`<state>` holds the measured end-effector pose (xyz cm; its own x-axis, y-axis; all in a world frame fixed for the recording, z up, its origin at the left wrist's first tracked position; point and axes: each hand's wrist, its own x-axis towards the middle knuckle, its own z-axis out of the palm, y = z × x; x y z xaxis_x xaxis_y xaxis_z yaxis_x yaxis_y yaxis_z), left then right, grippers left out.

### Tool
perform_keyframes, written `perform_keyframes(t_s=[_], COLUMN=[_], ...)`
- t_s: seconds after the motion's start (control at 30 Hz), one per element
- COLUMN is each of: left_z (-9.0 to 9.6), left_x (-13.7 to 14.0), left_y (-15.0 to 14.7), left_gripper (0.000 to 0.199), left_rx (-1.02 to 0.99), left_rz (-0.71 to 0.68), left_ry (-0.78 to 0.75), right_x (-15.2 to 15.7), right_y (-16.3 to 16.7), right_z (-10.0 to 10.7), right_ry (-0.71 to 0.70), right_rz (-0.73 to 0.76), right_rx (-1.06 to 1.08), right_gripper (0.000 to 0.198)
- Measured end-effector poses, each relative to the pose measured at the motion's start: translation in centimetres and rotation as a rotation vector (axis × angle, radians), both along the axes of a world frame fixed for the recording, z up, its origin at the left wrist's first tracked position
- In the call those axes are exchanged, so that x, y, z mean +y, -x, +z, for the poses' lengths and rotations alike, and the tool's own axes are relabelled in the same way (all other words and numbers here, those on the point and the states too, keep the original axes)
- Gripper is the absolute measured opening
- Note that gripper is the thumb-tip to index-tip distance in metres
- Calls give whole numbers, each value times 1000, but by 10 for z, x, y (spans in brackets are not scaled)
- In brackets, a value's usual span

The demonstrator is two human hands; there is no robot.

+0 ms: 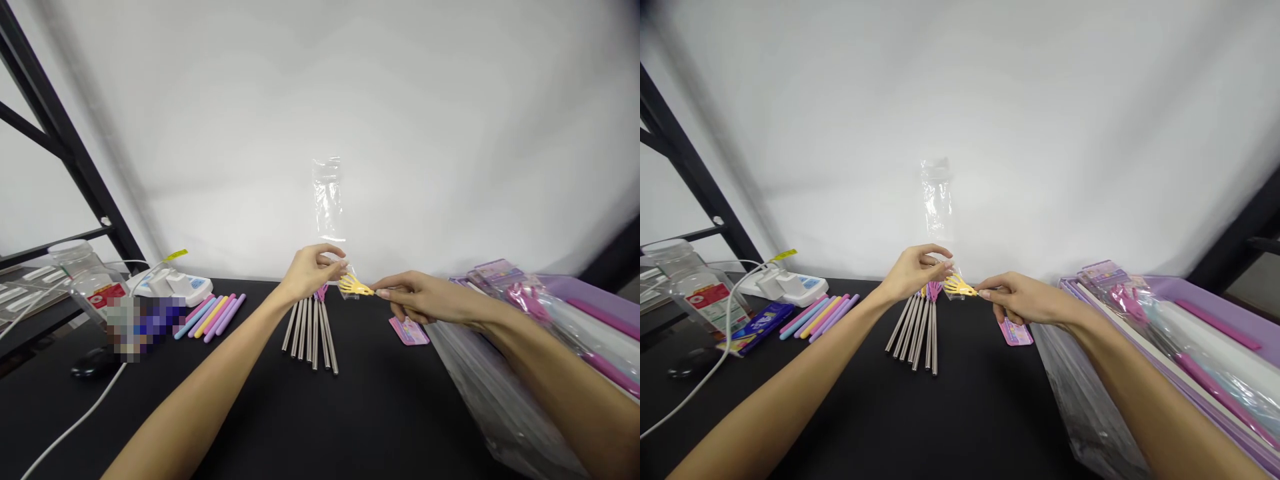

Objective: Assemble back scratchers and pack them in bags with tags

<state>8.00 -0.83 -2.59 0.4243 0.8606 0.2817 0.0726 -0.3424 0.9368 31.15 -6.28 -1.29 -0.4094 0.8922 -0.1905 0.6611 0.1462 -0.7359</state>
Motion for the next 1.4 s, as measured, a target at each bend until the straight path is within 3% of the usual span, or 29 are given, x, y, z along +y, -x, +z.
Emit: perform_keyframes(t_s=[0.27, 0.5, 0.67, 0.83, 1.07, 1.27, 1.4], left_z=[-5, -4, -2, -2, -18, -14, -11], left_x=[-1, -4, -2, -3, -10, 8, 15], left_y=[-6, -7, -2, -3, -28, -10, 1], left_gripper=[13, 15, 19, 31, 35, 39, 36], left_rx=[44, 80, 100, 20, -178, -292, -342], left_rz=[59, 83, 112, -4, -173, 70, 115], left_ry=[-112, -160, -131, -71, 91, 47, -11], right_x=[-2, 0, 6, 3, 0, -1, -3], right_y=[-3, -6, -13, 0, 14, -20, -30], right_z=[0, -1, -4, -5, -9, 5, 12], right_ry=[85, 41, -36, -42, -32, 122, 89], right_rz=[-15, 20, -51, -117, -183, -10, 25], right_rx=[-9, -4, 61, 208, 353, 86, 21], right_gripper=[57, 54, 56, 51, 47, 48, 46])
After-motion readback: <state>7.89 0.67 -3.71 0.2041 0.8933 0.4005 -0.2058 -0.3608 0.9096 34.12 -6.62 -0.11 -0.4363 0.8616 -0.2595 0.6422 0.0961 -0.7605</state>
